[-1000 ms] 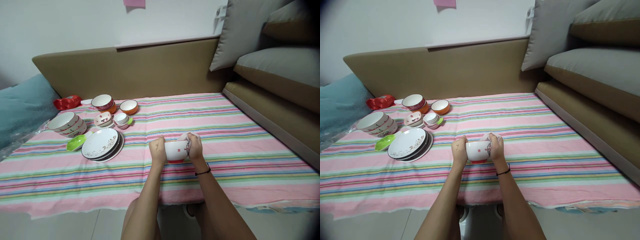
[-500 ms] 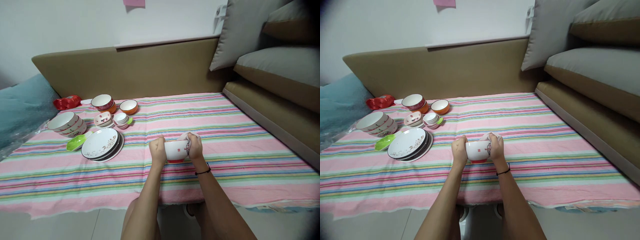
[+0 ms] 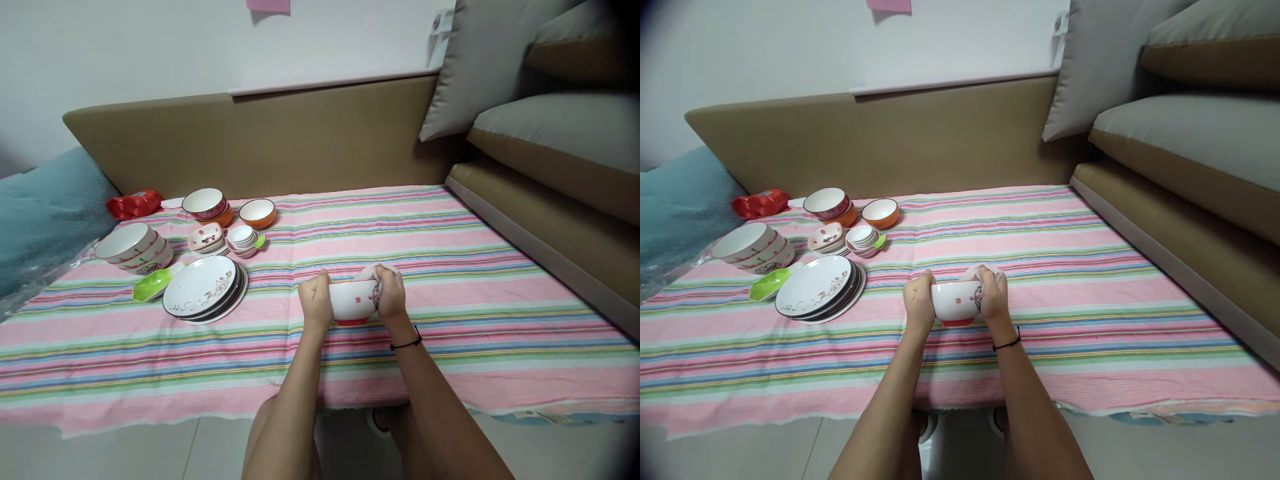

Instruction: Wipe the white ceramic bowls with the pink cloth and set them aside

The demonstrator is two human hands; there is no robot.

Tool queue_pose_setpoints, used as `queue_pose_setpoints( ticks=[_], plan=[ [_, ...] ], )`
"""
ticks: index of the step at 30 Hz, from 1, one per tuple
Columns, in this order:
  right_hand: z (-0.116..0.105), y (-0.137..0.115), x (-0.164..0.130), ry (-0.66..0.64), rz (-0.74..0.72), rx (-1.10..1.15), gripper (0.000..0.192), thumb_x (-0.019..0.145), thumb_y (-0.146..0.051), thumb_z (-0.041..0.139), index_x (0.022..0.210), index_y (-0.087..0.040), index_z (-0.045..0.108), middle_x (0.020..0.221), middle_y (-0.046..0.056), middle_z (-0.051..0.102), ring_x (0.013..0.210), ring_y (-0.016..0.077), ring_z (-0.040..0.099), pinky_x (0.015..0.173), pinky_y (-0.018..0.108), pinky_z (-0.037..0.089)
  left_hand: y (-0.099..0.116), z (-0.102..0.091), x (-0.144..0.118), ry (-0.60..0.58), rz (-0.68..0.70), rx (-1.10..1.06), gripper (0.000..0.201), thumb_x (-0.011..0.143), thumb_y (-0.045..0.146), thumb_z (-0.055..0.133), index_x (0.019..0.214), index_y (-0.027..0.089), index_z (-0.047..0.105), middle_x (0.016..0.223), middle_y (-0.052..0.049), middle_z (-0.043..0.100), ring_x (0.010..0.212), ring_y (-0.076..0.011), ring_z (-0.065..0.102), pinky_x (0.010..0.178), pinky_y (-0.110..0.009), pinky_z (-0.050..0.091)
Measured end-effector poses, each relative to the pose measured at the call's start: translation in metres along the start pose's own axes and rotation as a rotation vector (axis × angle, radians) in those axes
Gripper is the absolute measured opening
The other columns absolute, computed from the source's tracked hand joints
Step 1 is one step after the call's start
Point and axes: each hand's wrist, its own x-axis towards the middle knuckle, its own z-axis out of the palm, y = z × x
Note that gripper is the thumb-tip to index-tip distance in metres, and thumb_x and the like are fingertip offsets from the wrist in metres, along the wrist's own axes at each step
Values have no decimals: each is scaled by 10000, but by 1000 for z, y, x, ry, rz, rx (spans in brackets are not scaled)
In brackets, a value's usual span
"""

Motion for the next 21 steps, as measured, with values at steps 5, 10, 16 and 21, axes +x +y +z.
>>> queue_pose_setpoints(
  ticks=[5, 10, 16, 21],
  plan=[
    [0, 0, 0, -26, -13, -16, 323, 762, -287, 425, 468, -211, 536, 466, -21, 529, 491, 136, 498, 488, 255, 388, -1, 0, -1, 1, 6, 2, 458, 838, 368, 423, 446, 210, 247, 457, 38, 201, 445, -90, 205, 470, -284, 161],
    [-1, 1, 1, -22, -19, -24, 322, 761, -289, 423, 467, -212, 531, 463, -20, 525, 491, 139, 497, 485, 256, 387, -1, 0, 0, -4, 3, 4, 461, 840, 367, 423, 447, 212, 236, 458, 38, 195, 447, -92, 200, 471, -288, 158],
    [0, 0, 0, -2, -5, -13, 304, 756, -292, 436, 465, -220, 484, 453, -32, 474, 476, 130, 463, 474, 254, 372, -1, 0, 0, -4, -20, 15, 454, 837, 387, 421, 456, 213, 246, 465, 39, 198, 452, -93, 207, 473, -286, 162],
    [1, -1, 0, 16, -6, -25, 306, 758, -293, 437, 461, -222, 457, 448, -40, 437, 463, 122, 433, 462, 253, 359, -1, -1, 0, -3, -22, 11, 455, 835, 389, 422, 455, 212, 244, 465, 40, 197, 454, -91, 206, 475, -286, 161]
  ],
)
